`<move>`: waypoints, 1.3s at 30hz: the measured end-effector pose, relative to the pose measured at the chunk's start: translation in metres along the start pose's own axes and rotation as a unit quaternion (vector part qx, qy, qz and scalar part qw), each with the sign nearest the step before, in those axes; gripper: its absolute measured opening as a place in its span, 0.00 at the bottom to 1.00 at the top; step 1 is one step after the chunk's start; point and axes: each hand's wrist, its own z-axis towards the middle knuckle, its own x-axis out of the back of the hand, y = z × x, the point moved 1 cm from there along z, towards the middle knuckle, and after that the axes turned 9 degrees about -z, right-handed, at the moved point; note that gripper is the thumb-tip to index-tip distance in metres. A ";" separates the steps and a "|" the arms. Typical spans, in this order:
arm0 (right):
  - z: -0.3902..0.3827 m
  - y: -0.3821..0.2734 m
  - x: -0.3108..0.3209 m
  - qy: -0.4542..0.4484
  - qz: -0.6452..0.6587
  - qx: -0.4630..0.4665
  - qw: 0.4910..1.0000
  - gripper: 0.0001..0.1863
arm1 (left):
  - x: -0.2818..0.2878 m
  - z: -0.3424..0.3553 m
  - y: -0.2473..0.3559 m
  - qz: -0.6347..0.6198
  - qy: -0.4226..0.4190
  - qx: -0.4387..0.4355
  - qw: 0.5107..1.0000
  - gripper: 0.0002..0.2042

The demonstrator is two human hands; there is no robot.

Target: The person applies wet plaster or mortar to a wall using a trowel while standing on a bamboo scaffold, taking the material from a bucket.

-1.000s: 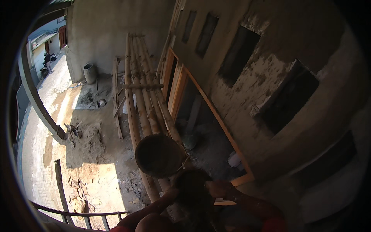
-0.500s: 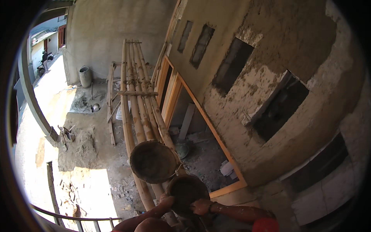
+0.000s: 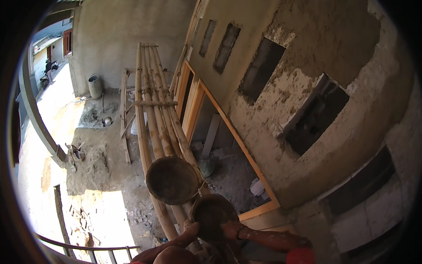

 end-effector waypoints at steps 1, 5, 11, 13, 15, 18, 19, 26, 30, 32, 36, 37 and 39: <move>-0.005 -0.004 -0.003 -0.018 0.003 0.030 0.999 0.16 | 0.001 0.008 -0.011 0.011 0.010 0.004 1.000 0.24; -0.044 0.010 0.018 -0.027 0.037 0.091 0.995 0.21 | -0.003 -0.007 0.003 0.045 0.016 0.038 0.998 0.24; -0.108 0.044 0.135 -0.022 -0.017 -0.151 0.988 0.20 | -0.031 -0.072 0.078 -0.019 -0.073 -0.043 0.996 0.22; -0.103 0.062 0.161 0.031 0.011 -0.170 0.985 0.15 | -0.039 -0.069 0.098 0.000 -0.081 -0.014 0.997 0.21; -0.116 0.090 0.133 0.191 -0.111 -0.154 0.963 0.12 | -0.060 -0.089 0.129 0.041 -0.110 -0.001 0.993 0.20; -0.109 0.074 0.175 0.115 -0.084 -0.140 0.980 0.13 | -0.060 -0.120 0.183 0.023 -0.114 -0.026 0.993 0.21; -0.117 0.072 0.182 0.085 -0.066 -0.152 0.983 0.13 | -0.069 -0.123 0.189 0.001 -0.116 -0.010 0.993 0.21; -0.203 0.073 0.244 -0.036 0.049 -0.037 0.997 0.12 | -0.100 -0.191 0.276 -0.051 -0.133 0.021 0.989 0.21; -0.238 0.064 0.248 -0.036 0.083 0.052 0.995 0.12 | -0.118 -0.242 0.309 -0.138 -0.161 -0.012 0.977 0.18; -0.257 0.060 0.254 0.012 0.182 0.085 0.980 0.11 | -0.123 -0.262 0.323 -0.146 -0.185 -0.032 0.971 0.16; -0.328 0.061 0.312 0.222 0.399 0.110 0.883 0.10 | -0.126 -0.296 0.355 -0.109 -0.195 -0.067 0.972 0.14; -0.353 0.064 0.336 0.245 0.361 0.072 0.897 0.10 | -0.127 -0.303 0.362 -0.088 -0.190 -0.072 0.975 0.13; -0.395 0.067 0.383 0.271 0.285 -0.003 0.919 0.12 | -0.129 -0.321 0.376 -0.049 -0.171 -0.074 0.981 0.13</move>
